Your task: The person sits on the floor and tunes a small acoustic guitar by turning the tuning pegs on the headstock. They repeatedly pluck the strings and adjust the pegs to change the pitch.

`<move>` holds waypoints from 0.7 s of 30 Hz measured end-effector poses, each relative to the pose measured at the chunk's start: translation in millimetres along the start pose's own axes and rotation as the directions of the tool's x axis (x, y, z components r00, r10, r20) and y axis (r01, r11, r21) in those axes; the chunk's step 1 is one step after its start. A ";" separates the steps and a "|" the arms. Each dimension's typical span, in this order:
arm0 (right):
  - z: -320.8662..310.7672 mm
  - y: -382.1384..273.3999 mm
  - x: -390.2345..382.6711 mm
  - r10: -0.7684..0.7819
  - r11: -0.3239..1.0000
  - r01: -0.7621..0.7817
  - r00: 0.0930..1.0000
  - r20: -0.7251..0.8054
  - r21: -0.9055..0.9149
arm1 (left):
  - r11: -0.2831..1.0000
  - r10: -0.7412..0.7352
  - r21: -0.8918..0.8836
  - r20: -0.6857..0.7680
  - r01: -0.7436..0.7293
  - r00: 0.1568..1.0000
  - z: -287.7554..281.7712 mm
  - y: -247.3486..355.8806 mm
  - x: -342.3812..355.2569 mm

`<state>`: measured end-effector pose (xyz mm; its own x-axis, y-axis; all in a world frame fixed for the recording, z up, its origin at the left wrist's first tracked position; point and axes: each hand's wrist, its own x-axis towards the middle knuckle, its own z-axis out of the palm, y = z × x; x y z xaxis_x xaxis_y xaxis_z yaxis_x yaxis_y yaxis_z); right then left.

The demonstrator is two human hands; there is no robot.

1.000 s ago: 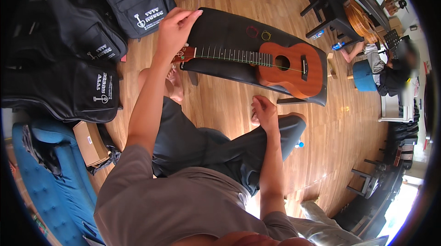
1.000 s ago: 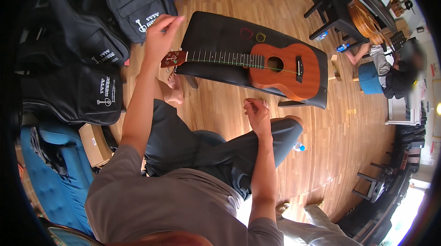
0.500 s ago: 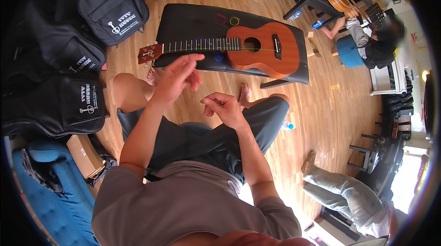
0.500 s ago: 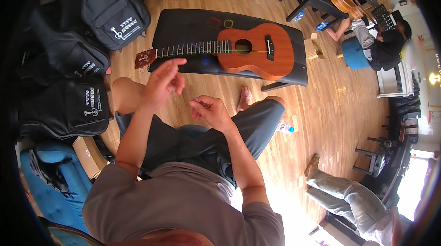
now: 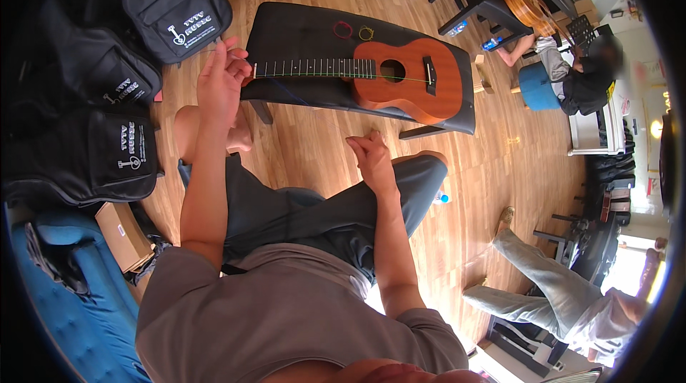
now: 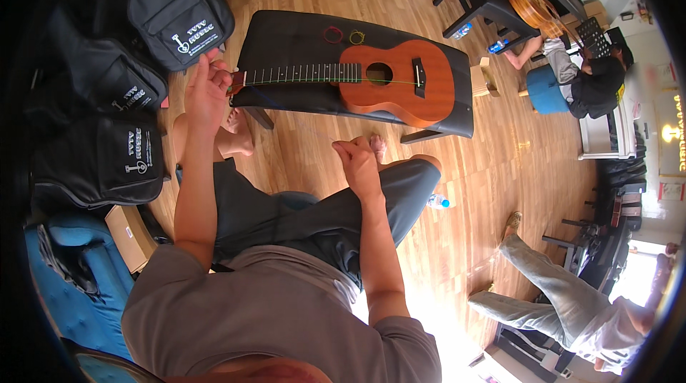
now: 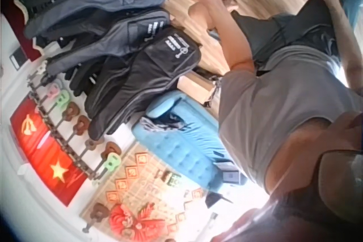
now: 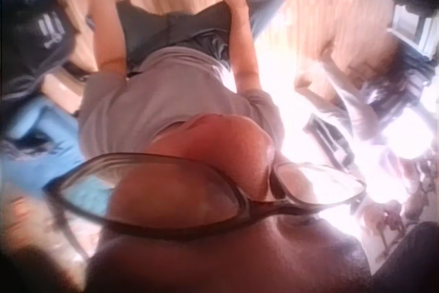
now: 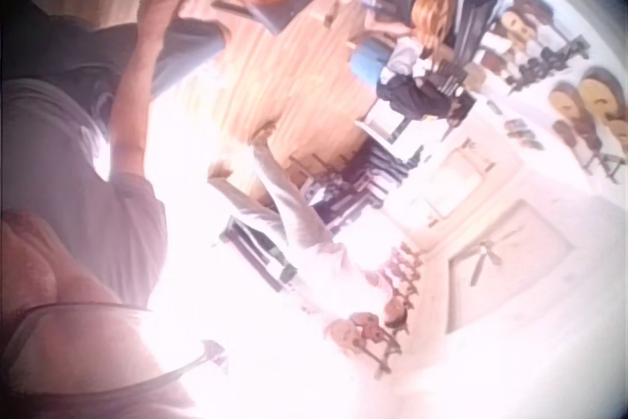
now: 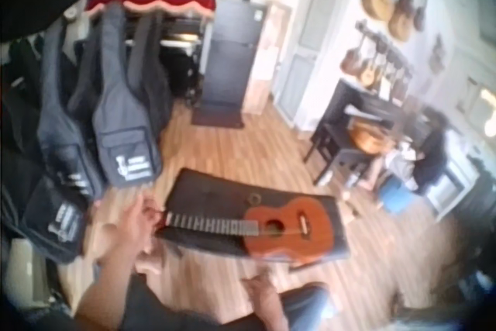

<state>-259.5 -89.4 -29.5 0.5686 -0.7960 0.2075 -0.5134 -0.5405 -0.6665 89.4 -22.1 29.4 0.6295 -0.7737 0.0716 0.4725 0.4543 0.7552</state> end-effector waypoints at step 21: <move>-53.1 62.0 -1.0 0.032 0.932 -0.200 0.876 -0.481 -0.301 | 0.999 -0.033 -0.021 -0.043 0.032 0.999 -32.1 19.5 -11.1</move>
<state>-326.1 -136.6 -33.0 0.1727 -0.8459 0.5046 -0.7858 -0.4271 -0.4473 111.4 9.6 22.4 0.6391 -0.7689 0.0186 0.5055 0.4382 0.7432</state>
